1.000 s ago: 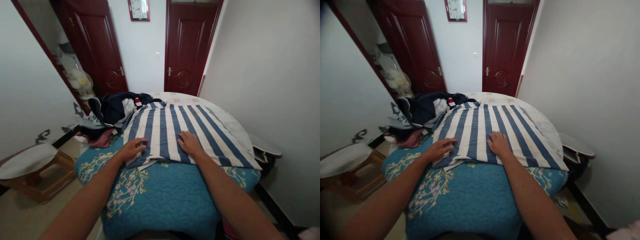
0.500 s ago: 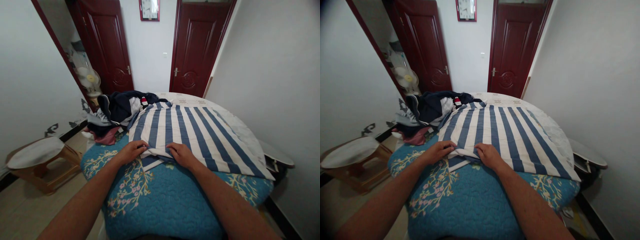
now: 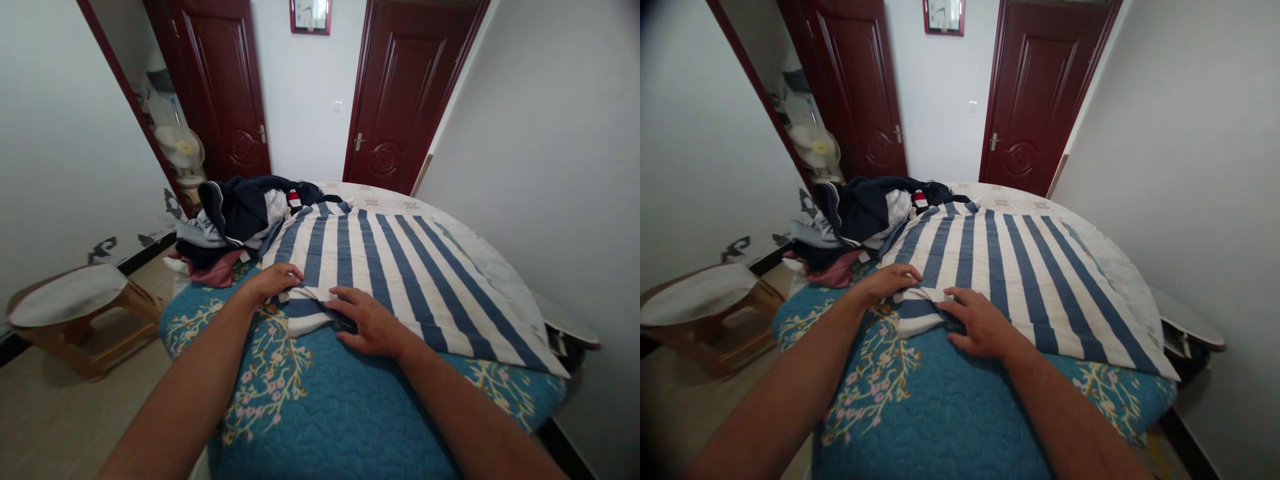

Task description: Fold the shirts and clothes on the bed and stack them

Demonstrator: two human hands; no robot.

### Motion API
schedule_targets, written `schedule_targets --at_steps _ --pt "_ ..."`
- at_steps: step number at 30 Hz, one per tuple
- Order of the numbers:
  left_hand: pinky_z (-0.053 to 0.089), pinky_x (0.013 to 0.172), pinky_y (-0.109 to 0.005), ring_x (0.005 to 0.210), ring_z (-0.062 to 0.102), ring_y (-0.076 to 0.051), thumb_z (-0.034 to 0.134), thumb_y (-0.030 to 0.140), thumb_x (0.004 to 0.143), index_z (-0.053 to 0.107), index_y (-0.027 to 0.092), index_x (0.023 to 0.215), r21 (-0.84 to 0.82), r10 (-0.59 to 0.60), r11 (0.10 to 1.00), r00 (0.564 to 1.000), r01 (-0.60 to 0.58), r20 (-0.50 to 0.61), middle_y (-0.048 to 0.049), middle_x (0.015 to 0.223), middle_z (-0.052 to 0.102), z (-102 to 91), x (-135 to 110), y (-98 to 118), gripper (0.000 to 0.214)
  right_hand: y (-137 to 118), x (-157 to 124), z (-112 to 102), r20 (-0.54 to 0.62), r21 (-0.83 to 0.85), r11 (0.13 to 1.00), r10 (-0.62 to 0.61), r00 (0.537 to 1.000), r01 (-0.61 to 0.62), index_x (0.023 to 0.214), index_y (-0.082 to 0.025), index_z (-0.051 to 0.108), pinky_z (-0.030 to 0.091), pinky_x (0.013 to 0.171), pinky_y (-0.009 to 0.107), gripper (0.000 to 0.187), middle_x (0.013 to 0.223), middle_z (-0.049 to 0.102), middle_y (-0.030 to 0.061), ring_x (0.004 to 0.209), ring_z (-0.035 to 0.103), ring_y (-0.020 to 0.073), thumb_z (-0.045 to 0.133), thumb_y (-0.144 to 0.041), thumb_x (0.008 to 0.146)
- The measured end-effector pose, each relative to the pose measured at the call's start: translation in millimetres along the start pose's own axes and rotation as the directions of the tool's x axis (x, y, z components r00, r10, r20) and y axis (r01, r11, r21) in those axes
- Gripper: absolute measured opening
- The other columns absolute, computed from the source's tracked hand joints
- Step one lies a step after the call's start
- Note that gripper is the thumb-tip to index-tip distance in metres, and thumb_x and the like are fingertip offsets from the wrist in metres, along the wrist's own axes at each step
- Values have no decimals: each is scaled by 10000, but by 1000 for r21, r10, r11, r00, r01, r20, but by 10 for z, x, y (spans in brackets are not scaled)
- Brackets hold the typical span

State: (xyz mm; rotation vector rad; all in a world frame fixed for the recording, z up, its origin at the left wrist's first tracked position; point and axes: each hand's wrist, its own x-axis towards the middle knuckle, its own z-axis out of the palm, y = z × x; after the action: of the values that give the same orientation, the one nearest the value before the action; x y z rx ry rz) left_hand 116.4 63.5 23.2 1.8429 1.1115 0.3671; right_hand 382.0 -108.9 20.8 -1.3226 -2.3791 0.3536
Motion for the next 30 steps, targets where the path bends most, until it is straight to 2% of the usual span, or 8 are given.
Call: schedule_targets --at_steps 6,11,16,21,23,25,27,30 --pt "460 689 -268 812 626 -191 702 443 751 780 217 934 78 80 994 997 -80 -4 -34 883 739 -17 16 7 301 -55 181 201 -47 -196 977 73 996 -81 1306 -221 712 427 1147 434 354 1507 612 124 1374 541 293 543 -184 998" --pt "433 623 -259 704 590 -173 654 480 790 777 200 1009 49 76 996 997 -77 25 -14 779 689 13 40 -76 375 111 325 188 -194 78 924 383 903 -375 1049 -199 716 489 862 309 325 1016 751 77 954 681 214 416 -317 1086" --pt "521 878 -283 1023 681 -230 627 491 840 788 221 976 96 168 981 985 -170 32 -45 1039 780 -43 -29 -3 343 350 492 149 -271 227 798 602 751 -558 1014 -209 723 446 757 285 275 954 765 65 880 688 209 463 -296 1028" --pt "519 863 -286 1006 689 -235 761 584 784 695 213 1358 80 139 985 975 -155 176 -47 1105 765 -108 -125 72 687 533 615 210 -257 265 781 622 740 -565 916 -202 756 433 777 280 236 938 767 68 898 677 205 526 -242 948" --pt "513 831 -278 965 681 -221 818 536 731 696 198 1329 63 129 988 973 -144 191 -46 1092 755 -90 -120 38 697 583 613 220 -229 396 735 659 716 -550 842 -196 747 431 740 277 218 851 745 49 846 662 201 541 -234 902" --pt "496 770 -266 886 657 -200 777 518 755 748 182 1143 50 128 989 978 -138 164 -36 1004 742 -61 -92 -15 514 607 583 204 -160 637 591 730 664 -496 792 -197 721 431 672 273 179 734 698 19 737 632 189 555 -234 848" --pt "472 709 -259 794 618 -181 699 543 807 749 181 962 31 135 990 981 -141 141 -18 873 709 -41 -61 -62 397 606 533 160 -30 870 329 779 626 -368 754 -200 678 443 619 269 114 658 657 -3 639 597 173 572 -227 790" --pt "488 728 -264 806 625 -193 632 619 849 739 195 892 -24 160 987 980 -158 115 -13 844 713 -50 -41 -85 439 590 452 71 187 975 -50 718 671 -218 736 -196 643 499 616 267 28 653 666 2 599 603 159 624 -196 715"
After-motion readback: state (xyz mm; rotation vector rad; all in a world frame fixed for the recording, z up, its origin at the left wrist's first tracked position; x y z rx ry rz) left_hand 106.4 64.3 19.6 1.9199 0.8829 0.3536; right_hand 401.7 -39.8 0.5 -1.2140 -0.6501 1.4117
